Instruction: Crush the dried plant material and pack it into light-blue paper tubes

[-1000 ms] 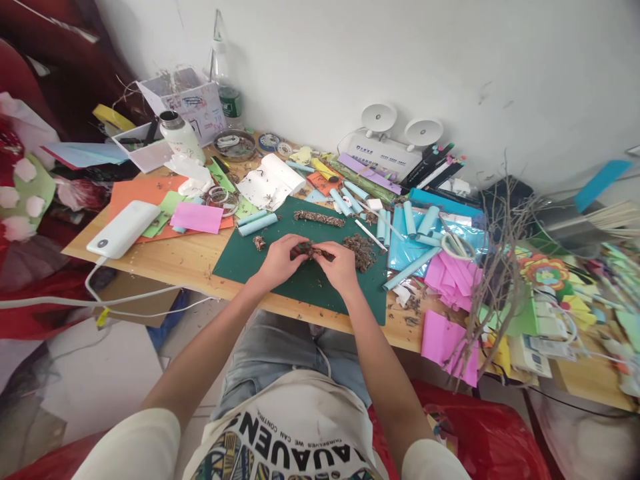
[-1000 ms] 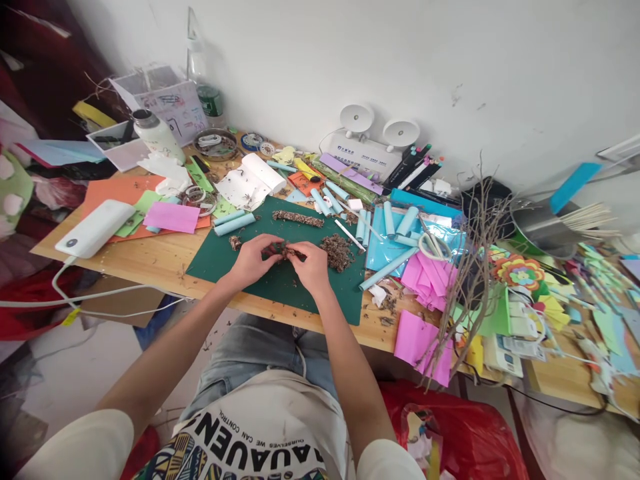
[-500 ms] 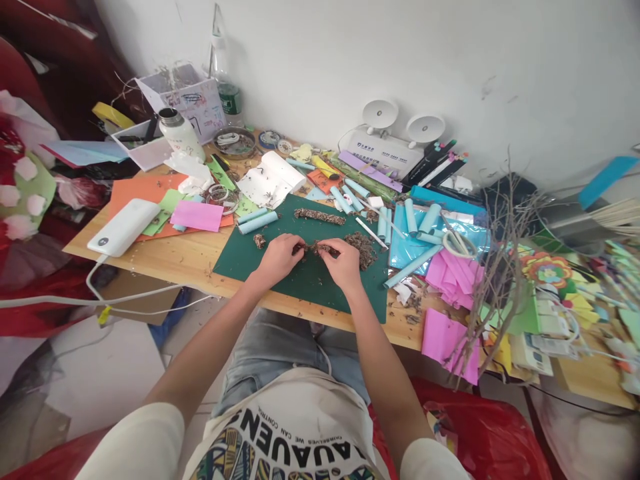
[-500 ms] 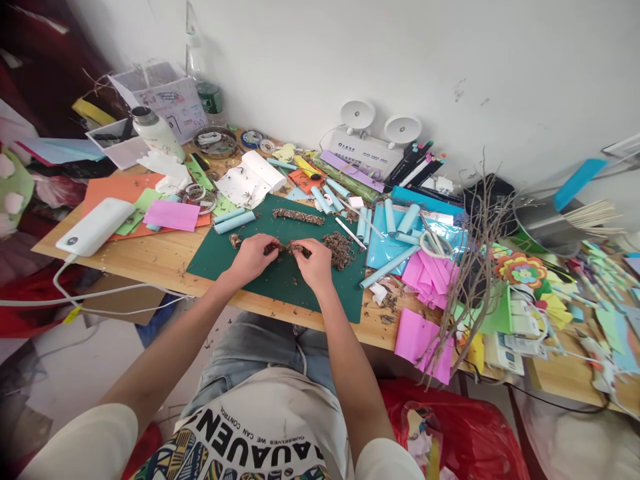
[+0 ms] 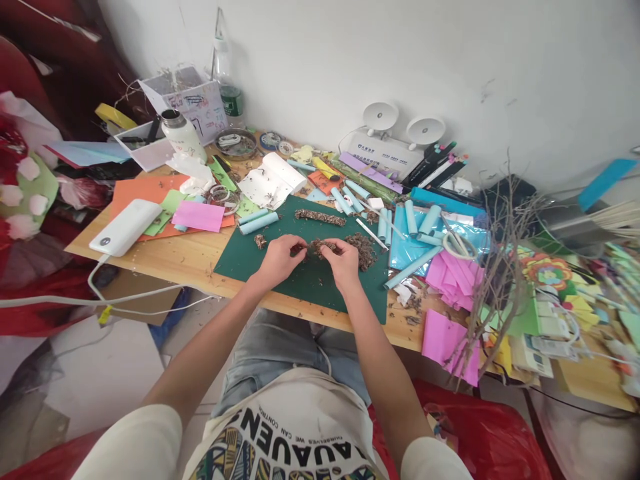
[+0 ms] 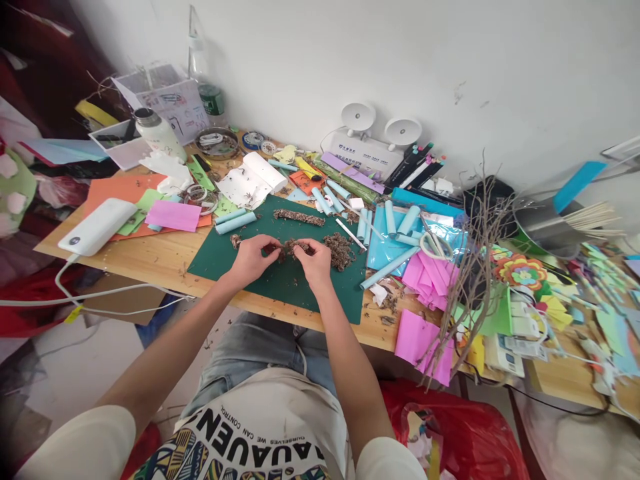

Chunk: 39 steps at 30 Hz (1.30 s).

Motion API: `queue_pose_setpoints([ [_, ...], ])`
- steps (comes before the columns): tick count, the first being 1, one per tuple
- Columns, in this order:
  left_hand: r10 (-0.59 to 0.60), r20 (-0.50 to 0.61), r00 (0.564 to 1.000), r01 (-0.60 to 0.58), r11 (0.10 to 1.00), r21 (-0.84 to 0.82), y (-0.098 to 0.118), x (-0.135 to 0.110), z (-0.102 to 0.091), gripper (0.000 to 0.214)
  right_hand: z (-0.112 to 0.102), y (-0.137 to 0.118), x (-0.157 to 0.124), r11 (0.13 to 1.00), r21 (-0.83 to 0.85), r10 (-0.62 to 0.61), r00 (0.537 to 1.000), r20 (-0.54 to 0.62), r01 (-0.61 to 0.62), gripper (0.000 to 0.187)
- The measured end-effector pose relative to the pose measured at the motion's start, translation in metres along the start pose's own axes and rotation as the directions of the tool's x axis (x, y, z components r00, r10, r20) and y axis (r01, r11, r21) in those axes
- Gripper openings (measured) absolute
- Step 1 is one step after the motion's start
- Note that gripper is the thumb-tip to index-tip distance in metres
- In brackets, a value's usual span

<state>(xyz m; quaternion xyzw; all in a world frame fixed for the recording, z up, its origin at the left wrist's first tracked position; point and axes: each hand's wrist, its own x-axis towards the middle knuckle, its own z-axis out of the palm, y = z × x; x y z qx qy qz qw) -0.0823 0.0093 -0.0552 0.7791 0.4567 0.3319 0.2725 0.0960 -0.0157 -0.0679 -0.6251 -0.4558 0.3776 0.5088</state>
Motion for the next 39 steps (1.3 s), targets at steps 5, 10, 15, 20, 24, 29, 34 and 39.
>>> queue_pose_setpoints([
  [5, 0.065, 0.082, 0.995, -0.062, 0.997, -0.041, 0.002, 0.001, -0.004, 0.042, -0.003, -0.001, 0.001, 0.997, 0.066, -0.038, 0.994, 0.104, 0.031, 0.031],
  [10, 0.061, 0.044, 0.997, -0.057, 0.995, -0.081, 0.004, 0.003, 0.0, 0.014, 0.0, -0.004, 0.0, 0.996, 0.092, -0.021, 0.992, 0.127, 0.009, 0.024],
  [15, 0.037, 0.016, 0.999, -0.037, 0.999, -0.019, -0.006, 0.004, -0.003, 0.018, -0.008, -0.004, 0.005, 0.998, 0.045, -0.049, 0.998, 0.037, 0.047, 0.022],
  [20, 0.11, 0.068, 0.992, -0.117, 0.988, 0.098, -0.006, 0.0, -0.005, 0.03, -0.013, -0.013, 0.001, 0.984, -0.1, -0.125, 0.968, 0.218, 0.149, 0.024],
  [24, 0.116, 0.099, 0.988, -0.14, 0.949, 0.284, 0.004, -0.004, -0.009, 0.041, -0.023, -0.017, -0.003, 0.96, -0.173, -0.171, 0.951, 0.26, 0.22, 0.03],
  [29, 0.074, 0.105, 0.992, -0.108, 0.924, 0.367, 0.009, -0.006, -0.009, 0.04, -0.025, -0.011, -0.004, 0.922, -0.271, -0.234, 0.957, 0.174, 0.275, 0.019],
  [34, 0.039, 0.098, 0.994, -0.056, 0.983, 0.177, 0.003, -0.007, -0.002, 0.041, -0.012, -0.011, -0.013, 0.76, -0.388, -0.404, 0.847, 0.346, 0.521, 0.019],
  [39, 0.029, 0.107, 0.994, -0.043, 0.99, 0.134, -0.001, -0.008, -0.002, 0.035, -0.016, -0.015, -0.016, 0.758, -0.428, -0.415, 0.871, 0.263, 0.491, 0.018],
])
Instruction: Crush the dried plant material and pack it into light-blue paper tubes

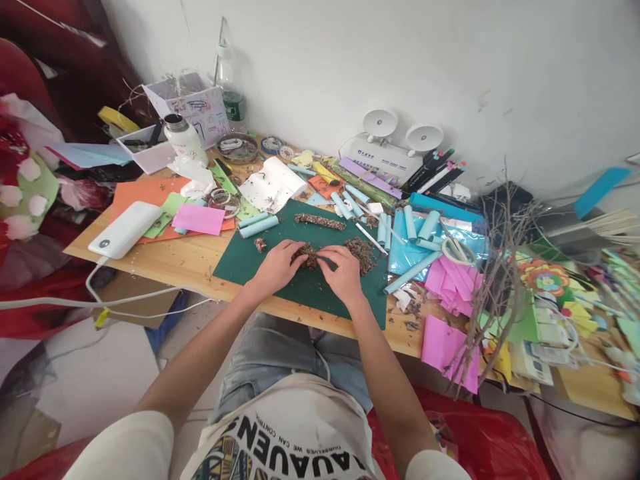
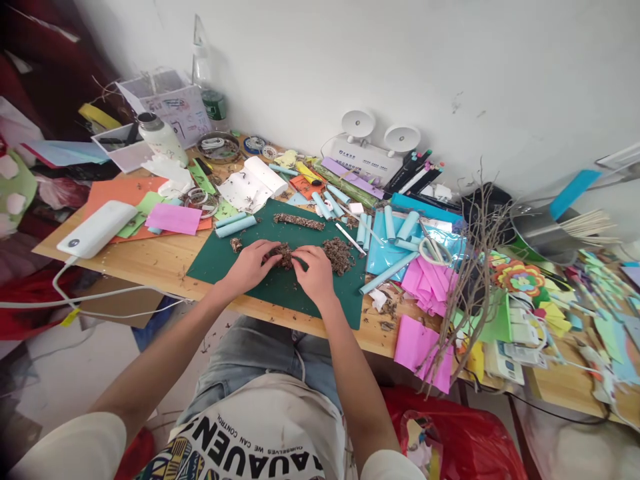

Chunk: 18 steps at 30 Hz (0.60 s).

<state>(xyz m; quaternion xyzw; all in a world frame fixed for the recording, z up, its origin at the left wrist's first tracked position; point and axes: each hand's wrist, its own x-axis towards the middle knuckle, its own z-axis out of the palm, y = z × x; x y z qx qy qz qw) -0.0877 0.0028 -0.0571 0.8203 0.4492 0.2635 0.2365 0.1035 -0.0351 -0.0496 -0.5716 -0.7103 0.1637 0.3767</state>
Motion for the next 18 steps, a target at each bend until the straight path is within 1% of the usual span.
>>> queue_pose_setpoints([
  [2, 0.007, 0.029, 1.0, -0.008, 1.0, 0.02, 0.0, -0.001, 0.0, 0.031, -0.004, 0.001, 0.002, 0.998, 0.01, 0.058, 0.998, 0.034, -0.058, 0.021],
  [4, 0.01, 0.039, 0.999, -0.012, 0.999, 0.043, 0.0, -0.001, -0.001, 0.031, -0.006, 0.002, 0.005, 0.996, -0.002, 0.088, 0.989, 0.123, -0.088, 0.031],
  [6, 0.007, 0.015, 1.0, -0.008, 0.999, 0.047, 0.001, -0.001, -0.001, 0.033, -0.005, 0.002, 0.011, 0.993, -0.029, 0.117, 0.975, 0.191, -0.113, 0.04],
  [8, 0.007, -0.005, 1.0, -0.007, 0.999, 0.04, 0.001, 0.001, -0.001, 0.036, -0.003, 0.001, 0.017, 0.99, -0.062, 0.141, 0.96, 0.24, -0.13, 0.044],
  [11, 0.003, 0.027, 1.0, -0.005, 0.999, 0.05, -0.001, 0.005, 0.001, 0.034, 0.002, -0.002, 0.028, 0.989, -0.128, 0.116, 0.935, 0.334, -0.077, 0.041],
  [13, -0.003, 0.05, 0.999, 0.0, 0.999, 0.051, -0.002, 0.008, 0.003, 0.026, 0.006, -0.003, 0.033, 0.987, -0.158, 0.098, 0.923, 0.372, -0.041, 0.03],
  [15, -0.008, 0.042, 0.999, 0.006, 1.0, 0.027, -0.003, 0.009, 0.004, 0.02, 0.008, -0.003, 0.035, 0.989, -0.132, 0.105, 0.931, 0.349, -0.062, 0.019],
  [16, -0.011, 0.026, 1.0, 0.011, 1.0, 0.006, -0.003, 0.009, 0.004, 0.019, 0.007, -0.002, 0.034, 0.991, -0.089, 0.121, 0.942, 0.312, -0.098, 0.015],
  [18, -0.034, -0.017, 0.999, 0.034, 0.999, -0.038, -0.004, 0.009, 0.003, 0.018, 0.004, 0.0, 0.031, 0.978, 0.044, 0.191, 0.957, 0.218, -0.205, 0.012],
])
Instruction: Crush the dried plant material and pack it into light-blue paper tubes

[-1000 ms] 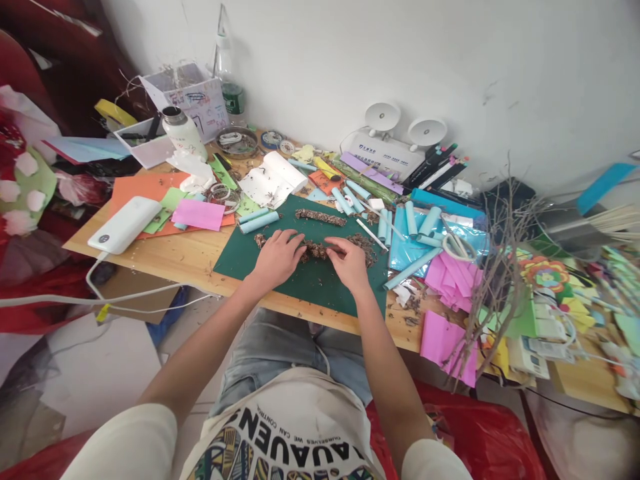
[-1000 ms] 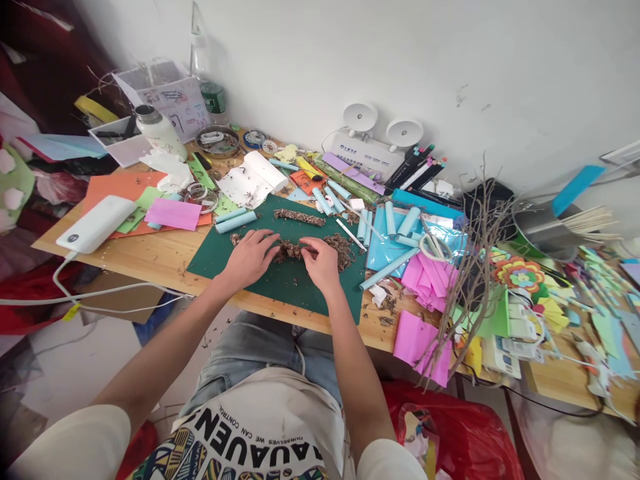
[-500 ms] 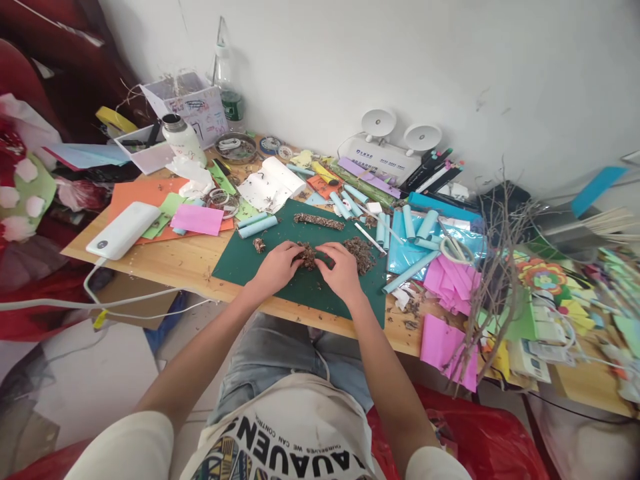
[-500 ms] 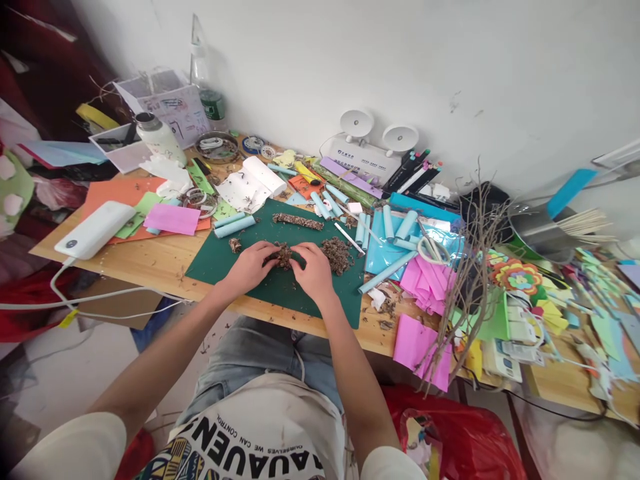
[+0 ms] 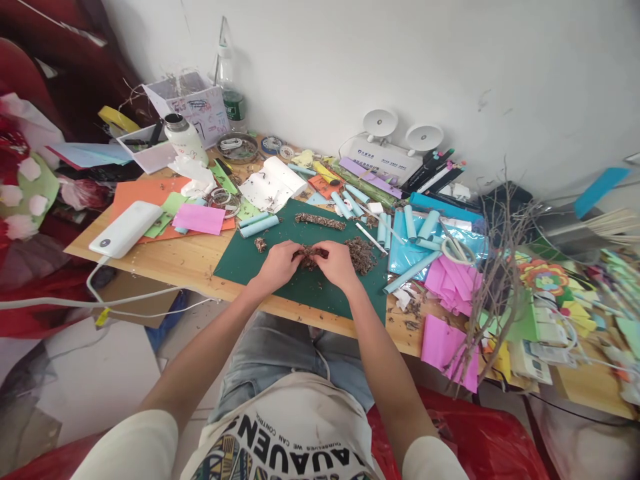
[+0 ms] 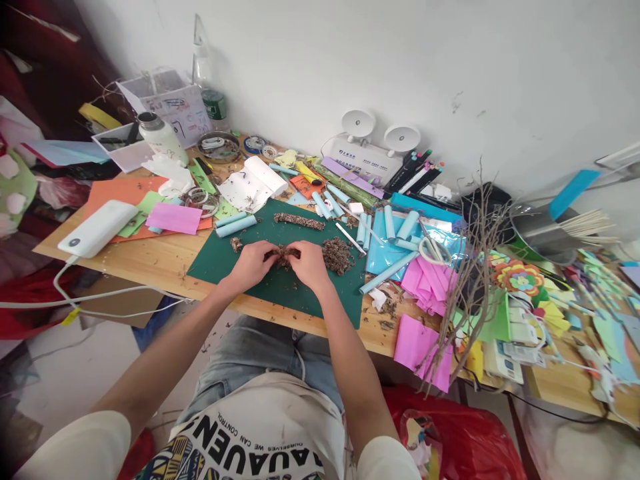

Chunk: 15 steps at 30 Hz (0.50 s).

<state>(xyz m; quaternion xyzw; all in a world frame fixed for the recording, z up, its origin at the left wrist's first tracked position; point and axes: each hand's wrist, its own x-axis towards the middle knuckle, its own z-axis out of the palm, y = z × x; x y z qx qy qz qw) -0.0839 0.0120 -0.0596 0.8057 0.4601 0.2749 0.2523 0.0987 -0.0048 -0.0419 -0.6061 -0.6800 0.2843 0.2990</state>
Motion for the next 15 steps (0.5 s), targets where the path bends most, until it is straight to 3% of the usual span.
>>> queue_pose_setpoints([
  [4, -0.067, -0.041, 0.997, 0.064, 0.996, -0.06, 0.0, 0.0, -0.005, 0.017, -0.009, 0.003, -0.008, 0.967, 0.24, 0.11, 0.988, -0.109, -0.082, 0.016],
  [9, 0.023, 0.001, 1.0, -0.023, 0.999, -0.036, 0.004, -0.001, -0.009, 0.036, -0.013, 0.001, -0.013, 0.986, 0.159, 0.045, 0.999, 0.029, -0.049, 0.029],
  [15, 0.056, 0.097, 0.994, -0.062, 0.996, 0.064, 0.013, -0.007, -0.008, 0.049, -0.007, 0.005, -0.015, 0.999, 0.048, -0.001, 0.999, -0.047, 0.004, 0.035],
])
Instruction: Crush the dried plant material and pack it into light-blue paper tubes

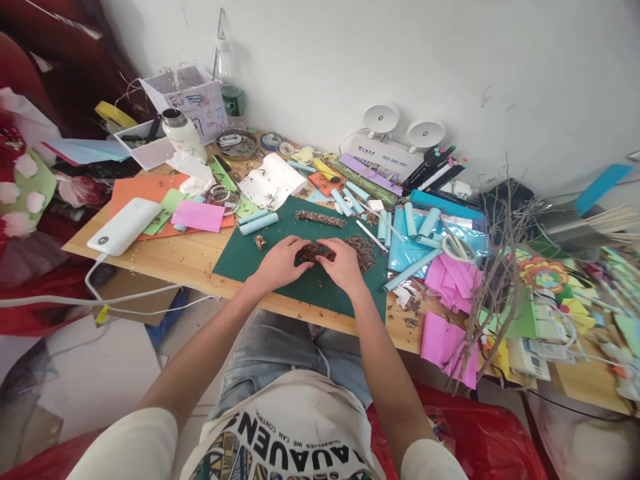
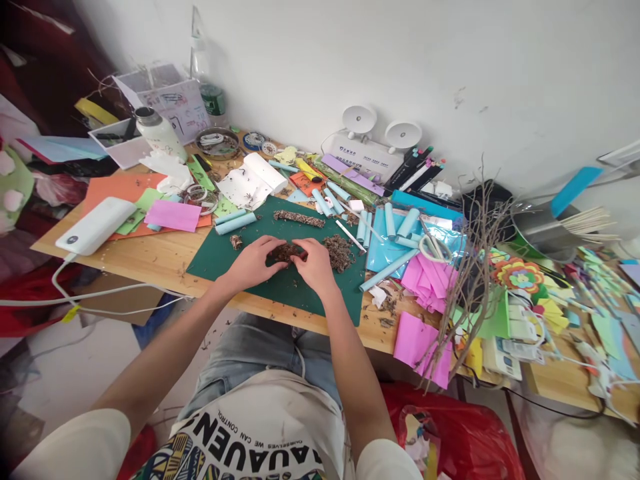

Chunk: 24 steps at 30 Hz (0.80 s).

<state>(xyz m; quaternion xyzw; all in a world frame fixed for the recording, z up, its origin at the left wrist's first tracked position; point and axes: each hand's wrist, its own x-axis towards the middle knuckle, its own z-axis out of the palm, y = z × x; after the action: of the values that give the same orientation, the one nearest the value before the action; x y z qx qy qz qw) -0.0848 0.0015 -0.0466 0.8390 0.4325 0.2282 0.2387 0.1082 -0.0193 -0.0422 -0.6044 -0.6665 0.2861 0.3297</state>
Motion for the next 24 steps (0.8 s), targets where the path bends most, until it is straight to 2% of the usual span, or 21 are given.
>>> queue_pose_setpoints([
  [2, 0.006, 0.016, 1.0, -0.007, 0.997, 0.074, 0.0, 0.001, 0.006, 0.051, 0.005, 0.001, 0.0, 0.995, -0.089, -0.032, 0.999, 0.024, 0.034, 0.03],
  [4, 0.019, 0.013, 1.0, -0.02, 0.991, 0.135, -0.002, 0.002, 0.014, 0.041, 0.011, 0.001, -0.001, 0.982, -0.176, -0.067, 0.997, 0.033, 0.072, 0.024],
  [7, 0.066, -0.023, 0.998, -0.062, 0.988, 0.143, -0.005, 0.005, 0.022, 0.025, 0.019, 0.002, -0.003, 0.98, -0.188, -0.073, 0.997, -0.016, 0.069, 0.024],
  [10, 0.095, -0.083, 0.992, -0.092, 0.995, 0.043, -0.006, 0.006, 0.021, 0.021, 0.021, 0.006, -0.003, 0.997, 0.033, 0.068, 0.991, -0.112, -0.065, 0.016],
  [12, 0.083, -0.132, 0.988, -0.091, 0.994, -0.053, -0.006, 0.006, 0.017, 0.02, 0.019, 0.01, -0.002, 0.961, 0.22, 0.196, 0.972, -0.127, -0.165, 0.018],
  [13, 0.068, -0.153, 0.986, -0.084, 0.992, -0.098, -0.006, 0.006, 0.016, 0.019, 0.018, 0.012, -0.001, 0.94, 0.282, 0.232, 0.965, -0.12, -0.19, 0.022],
  [15, 0.032, -0.17, 0.985, -0.06, 0.985, -0.163, -0.007, 0.005, 0.013, 0.019, 0.014, 0.014, -0.001, 0.935, 0.308, 0.216, 0.971, -0.098, -0.177, 0.029],
  [18, -0.008, -0.138, 0.99, -0.014, 0.988, -0.155, -0.008, 0.002, 0.011, 0.027, 0.008, 0.011, -0.003, 0.985, 0.157, 0.085, 0.995, -0.053, -0.075, 0.033],
  [21, -0.039, -0.107, 0.994, 0.034, 0.998, -0.043, -0.008, -0.002, 0.008, 0.047, 0.006, 0.006, -0.005, 0.999, -0.044, 0.027, 0.999, -0.042, -0.029, 0.04],
  [24, -0.055, -0.124, 0.991, 0.058, 0.998, 0.017, -0.007, -0.002, 0.007, 0.04, 0.011, 0.005, -0.005, 0.985, -0.172, 0.004, 0.998, -0.06, -0.014, 0.043],
])
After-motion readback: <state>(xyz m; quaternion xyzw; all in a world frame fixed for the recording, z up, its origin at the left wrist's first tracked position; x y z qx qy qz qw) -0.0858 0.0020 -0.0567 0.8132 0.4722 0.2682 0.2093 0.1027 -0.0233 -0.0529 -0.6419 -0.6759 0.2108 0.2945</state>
